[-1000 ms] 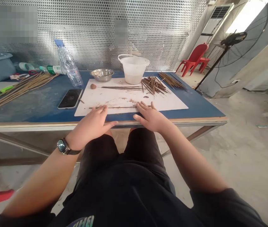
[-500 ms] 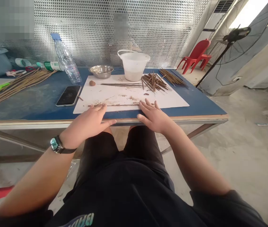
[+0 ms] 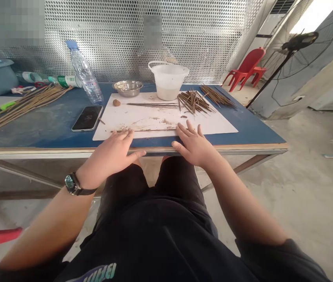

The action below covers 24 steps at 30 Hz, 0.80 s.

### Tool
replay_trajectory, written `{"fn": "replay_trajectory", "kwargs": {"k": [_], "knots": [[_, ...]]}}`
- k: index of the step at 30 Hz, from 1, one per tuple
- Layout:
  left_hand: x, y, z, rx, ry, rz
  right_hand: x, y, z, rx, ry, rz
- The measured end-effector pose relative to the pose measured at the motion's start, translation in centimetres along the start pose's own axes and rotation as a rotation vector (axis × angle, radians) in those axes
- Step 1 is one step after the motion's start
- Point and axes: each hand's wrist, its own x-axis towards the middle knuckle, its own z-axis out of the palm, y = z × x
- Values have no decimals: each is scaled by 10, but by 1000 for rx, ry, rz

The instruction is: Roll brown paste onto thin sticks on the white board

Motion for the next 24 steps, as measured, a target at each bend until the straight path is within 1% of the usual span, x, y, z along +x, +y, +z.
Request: {"fn": "replay_trajectory", "kwargs": {"k": [2, 5, 8, 10, 12, 17, 19, 21, 24], "knots": [[0, 0, 3, -21, 7, 21, 2, -7, -1, 5, 3, -32], [13, 0, 6, -50, -25, 37, 17, -18, -2, 4, -34, -61], [31, -1, 4, -42, -64, 4, 35, -23, -3, 1, -55, -14], [37, -2, 1, -24, -78, -10, 41, -22, -3, 5, -43, 5], [36, -1, -1, -16, -89, -9, 37, -20, -2, 9, -32, -6], [9, 5, 2, 12, -81, 7, 9, -22, -1, -13, -27, -16], [4, 7, 3, 13, -73, 11, 6, -25, -2, -27, -22, 0], [8, 8, 2, 1, -73, -2, 12, -27, -3, -32, -20, 22], [24, 7, -1, 22, -97, -40, 31, -26, -4, -28, -35, 62]]}}
